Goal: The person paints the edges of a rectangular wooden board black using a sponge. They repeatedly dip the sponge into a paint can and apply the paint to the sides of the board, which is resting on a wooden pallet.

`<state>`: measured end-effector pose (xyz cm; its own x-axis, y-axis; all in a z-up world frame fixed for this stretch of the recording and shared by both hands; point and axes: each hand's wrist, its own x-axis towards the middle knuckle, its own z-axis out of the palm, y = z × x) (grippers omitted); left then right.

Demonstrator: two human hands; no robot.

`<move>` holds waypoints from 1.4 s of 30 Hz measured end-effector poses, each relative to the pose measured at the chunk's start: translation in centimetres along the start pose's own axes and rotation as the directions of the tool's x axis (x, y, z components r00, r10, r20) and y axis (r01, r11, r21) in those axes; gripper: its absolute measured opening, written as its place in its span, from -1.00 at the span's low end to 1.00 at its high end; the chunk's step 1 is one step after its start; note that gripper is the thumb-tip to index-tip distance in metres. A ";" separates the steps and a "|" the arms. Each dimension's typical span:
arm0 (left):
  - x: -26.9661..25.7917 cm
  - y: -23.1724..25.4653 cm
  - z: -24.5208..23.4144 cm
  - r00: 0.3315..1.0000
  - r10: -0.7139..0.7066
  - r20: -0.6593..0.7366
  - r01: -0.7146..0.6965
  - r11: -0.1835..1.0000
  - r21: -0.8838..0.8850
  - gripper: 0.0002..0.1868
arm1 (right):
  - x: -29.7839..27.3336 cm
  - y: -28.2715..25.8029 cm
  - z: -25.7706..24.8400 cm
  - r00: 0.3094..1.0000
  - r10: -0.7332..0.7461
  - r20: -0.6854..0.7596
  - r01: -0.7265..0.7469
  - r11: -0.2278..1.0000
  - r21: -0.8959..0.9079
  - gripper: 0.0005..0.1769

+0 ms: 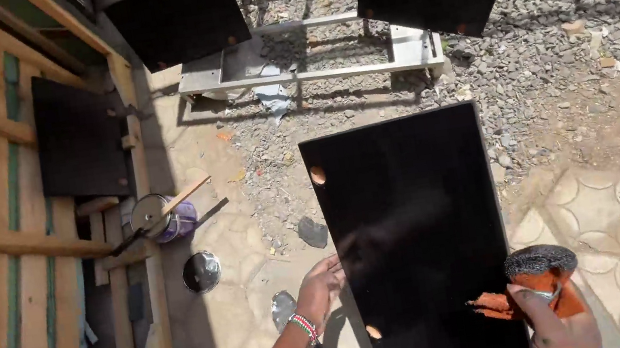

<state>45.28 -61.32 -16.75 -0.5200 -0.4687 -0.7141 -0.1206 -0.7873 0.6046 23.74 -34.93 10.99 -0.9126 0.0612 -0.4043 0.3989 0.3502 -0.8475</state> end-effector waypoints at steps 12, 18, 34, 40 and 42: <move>3.4 -1.7 -20.4 0.987 -0.035 -0.154 -0.075 0.757 -0.649 0.06 | -9.7 -10.0 33.1 0.866 -0.119 0.486 0.427 0.681 -0.595 -0.74; -0.6 1.5 -25.3 0.977 0.094 -0.191 -0.212 0.481 -0.851 -0.56 | -21.7 -13.2 47.5 0.704 0.064 0.707 0.626 0.413 -0.661 -0.50; -2.1 15.1 -11.7 0.857 -0.321 -0.402 -0.208 0.499 -0.841 -0.07 | -21.4 -15.1 59.3 0.322 0.190 0.928 0.883 0.293 -0.366 -0.69; 1.6 16.6 -6.1 0.772 -0.451 -0.448 -0.144 0.562 -0.814 -0.11 | -10.9 -21.3 60.9 0.371 0.244 0.896 0.842 0.319 -0.435 -0.65; 6.3 16.6 -5.2 0.741 -0.479 -0.470 -0.116 0.598 -0.793 -0.12 | -6.6 -23.1 61.3 0.404 0.242 0.882 0.829 0.309 -0.465 -0.68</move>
<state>44.40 -79.44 -13.10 0.0695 -0.1584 -0.9849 0.6587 -0.7342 0.1646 25.99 -100.69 12.17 -0.1933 -0.7148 -0.6721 -0.6752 0.5939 -0.4375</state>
